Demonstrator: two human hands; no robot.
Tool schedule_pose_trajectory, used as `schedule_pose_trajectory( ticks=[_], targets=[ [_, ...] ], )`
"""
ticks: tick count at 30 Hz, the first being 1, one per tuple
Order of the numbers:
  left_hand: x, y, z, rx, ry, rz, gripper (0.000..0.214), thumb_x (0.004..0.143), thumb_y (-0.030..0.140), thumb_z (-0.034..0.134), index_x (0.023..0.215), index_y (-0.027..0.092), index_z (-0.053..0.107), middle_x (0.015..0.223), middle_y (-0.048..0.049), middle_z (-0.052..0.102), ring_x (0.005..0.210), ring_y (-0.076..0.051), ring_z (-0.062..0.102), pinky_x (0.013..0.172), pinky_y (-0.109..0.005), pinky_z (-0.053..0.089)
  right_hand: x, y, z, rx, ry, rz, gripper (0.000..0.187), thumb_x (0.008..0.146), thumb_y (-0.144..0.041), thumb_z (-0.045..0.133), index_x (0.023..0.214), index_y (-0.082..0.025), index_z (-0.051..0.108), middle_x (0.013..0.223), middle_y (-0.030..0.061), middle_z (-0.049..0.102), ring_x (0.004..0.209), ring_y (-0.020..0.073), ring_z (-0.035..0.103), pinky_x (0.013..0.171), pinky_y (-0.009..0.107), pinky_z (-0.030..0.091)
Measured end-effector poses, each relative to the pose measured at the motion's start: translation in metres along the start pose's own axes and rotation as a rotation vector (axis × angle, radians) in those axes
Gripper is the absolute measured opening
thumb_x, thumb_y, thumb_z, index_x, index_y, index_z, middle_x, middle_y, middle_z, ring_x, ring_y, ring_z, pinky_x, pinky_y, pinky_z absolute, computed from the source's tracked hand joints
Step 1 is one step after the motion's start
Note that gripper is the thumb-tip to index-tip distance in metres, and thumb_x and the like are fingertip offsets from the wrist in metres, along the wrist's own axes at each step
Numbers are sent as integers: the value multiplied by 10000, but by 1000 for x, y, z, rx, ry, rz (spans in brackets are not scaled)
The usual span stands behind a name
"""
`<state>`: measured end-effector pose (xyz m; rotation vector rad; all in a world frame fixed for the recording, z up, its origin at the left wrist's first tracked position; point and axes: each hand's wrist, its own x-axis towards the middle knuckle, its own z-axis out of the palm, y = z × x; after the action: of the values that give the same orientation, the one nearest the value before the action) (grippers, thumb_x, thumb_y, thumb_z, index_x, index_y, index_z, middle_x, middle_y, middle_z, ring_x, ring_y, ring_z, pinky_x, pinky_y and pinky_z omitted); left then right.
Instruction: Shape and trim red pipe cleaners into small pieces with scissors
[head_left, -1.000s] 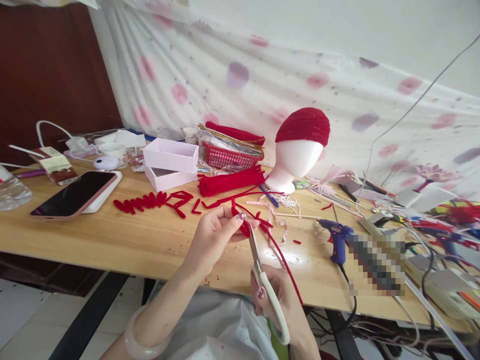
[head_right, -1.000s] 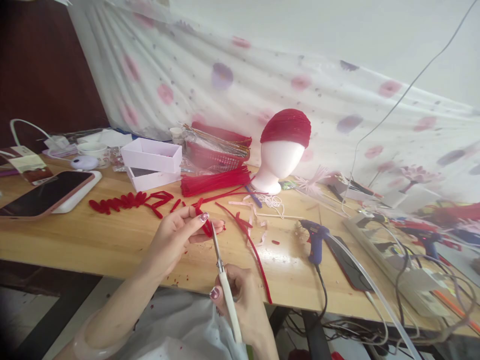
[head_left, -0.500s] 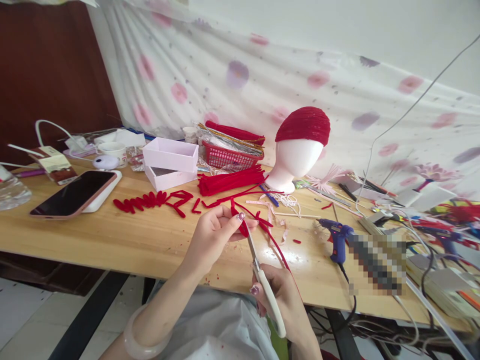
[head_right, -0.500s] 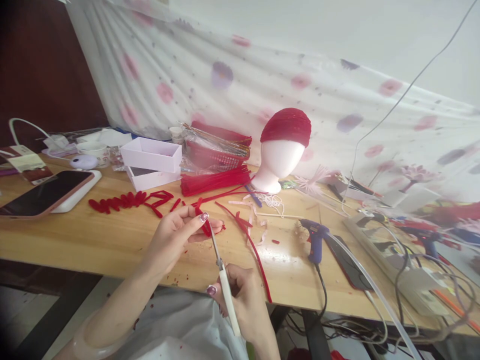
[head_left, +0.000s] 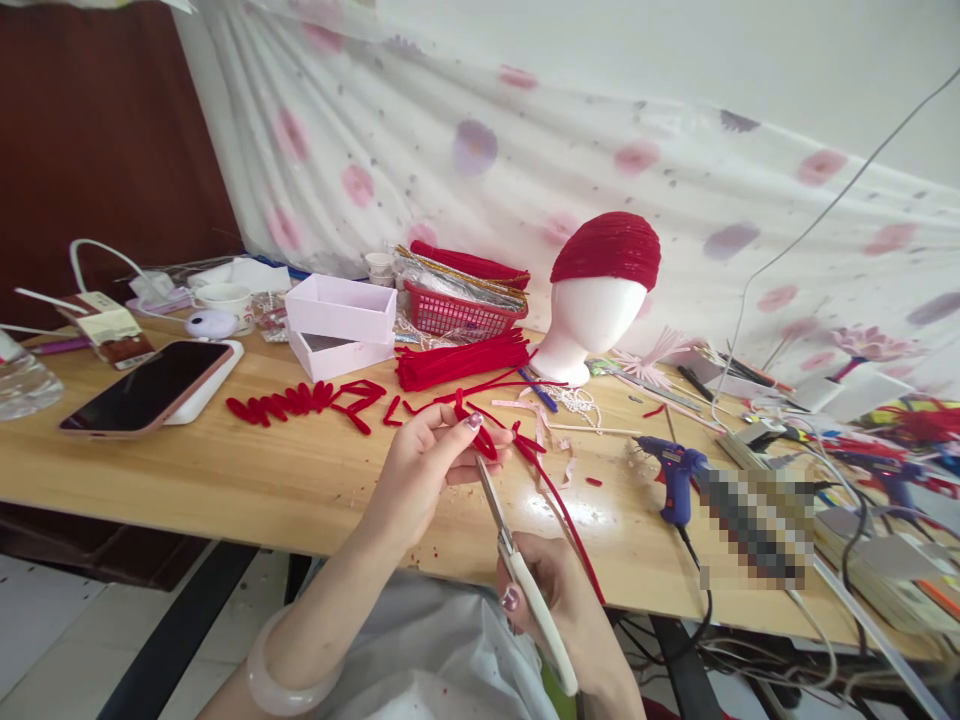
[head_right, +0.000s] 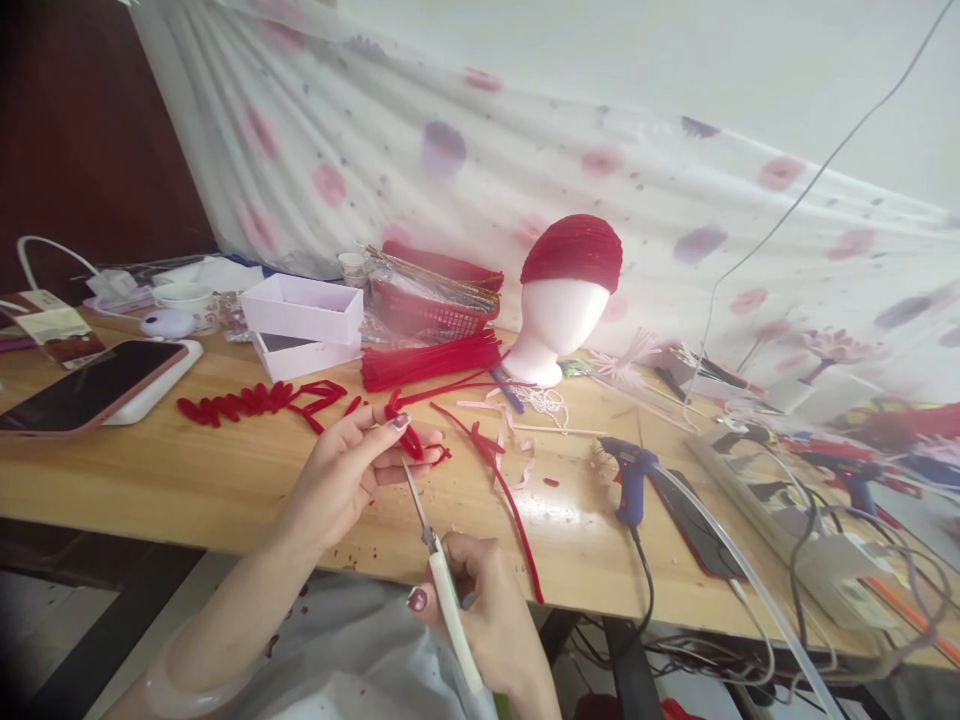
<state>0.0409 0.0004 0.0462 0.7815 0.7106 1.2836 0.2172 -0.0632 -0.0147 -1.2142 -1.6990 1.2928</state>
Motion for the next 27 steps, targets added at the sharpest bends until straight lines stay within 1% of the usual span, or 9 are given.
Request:
schedule_pose_trajectory(
  ticks=[3, 5, 8, 11, 17, 21, 24, 27],
  targets=[
    [3, 10, -5, 141, -115, -46, 288, 725, 364, 771, 769, 165, 568, 780, -118, 787, 710, -248, 757, 645, -332, 588, -1, -3, -3, -80, -18, 2, 591, 740, -743, 626, 624, -180, 485, 578, -39, 417, 550, 109, 332, 499, 252, 232],
    [5, 16, -9, 207, -180, -60, 263, 727, 345, 763, 781, 161, 583, 773, -122, 787, 687, -237, 754, 631, -315, 579, -1, -4, -4, -100, -25, 5, 588, 743, -740, 624, 630, -179, 486, 589, -39, 415, 562, 112, 333, 509, 255, 237],
    [9, 22, -12, 268, -228, -67, 193, 755, 296, 729, 781, 160, 595, 772, -120, 788, 680, -213, 752, 642, -296, 576, -1, -4, -3, -98, -30, 14, 580, 748, -732, 624, 639, -178, 491, 599, -37, 419, 564, 113, 339, 510, 254, 246],
    [12, 24, -13, 299, -255, -73, 124, 792, 243, 683, 756, 163, 595, 763, -115, 788, 677, -197, 750, 656, -289, 580, 0, -4, -2, -92, -26, 20, 579, 748, -732, 624, 636, -182, 485, 592, -37, 421, 558, 113, 341, 506, 253, 244],
    [17, 24, -10, 309, -285, -92, 144, 803, 209, 655, 691, 170, 573, 743, -113, 784, 688, -195, 745, 660, -302, 592, 1, -6, -1, -36, -24, 20, 569, 755, -725, 626, 645, -182, 498, 573, -30, 442, 538, 115, 370, 487, 244, 258],
    [20, 22, -7, 337, -259, -89, 162, 795, 207, 657, 668, 175, 562, 739, -112, 782, 645, -182, 730, 634, -298, 590, 2, -8, -1, -17, -41, 14, 558, 770, -715, 620, 654, -177, 525, 571, -16, 484, 520, 117, 407, 476, 239, 273],
    [20, 21, -5, 371, -232, -78, 169, 786, 213, 668, 665, 178, 556, 749, -121, 782, 669, -195, 734, 654, -322, 592, 2, -7, 0, 2, -36, 16, 563, 773, -718, 617, 652, -176, 524, 563, -15, 488, 506, 117, 431, 468, 237, 283],
    [20, 21, -4, 397, -212, -65, 128, 783, 193, 657, 690, 175, 571, 755, -122, 782, 711, -211, 743, 681, -342, 591, 2, -6, 2, 44, -19, 30, 567, 760, -719, 634, 652, -175, 515, 559, -26, 475, 484, 110, 440, 454, 231, 285]
  ],
)
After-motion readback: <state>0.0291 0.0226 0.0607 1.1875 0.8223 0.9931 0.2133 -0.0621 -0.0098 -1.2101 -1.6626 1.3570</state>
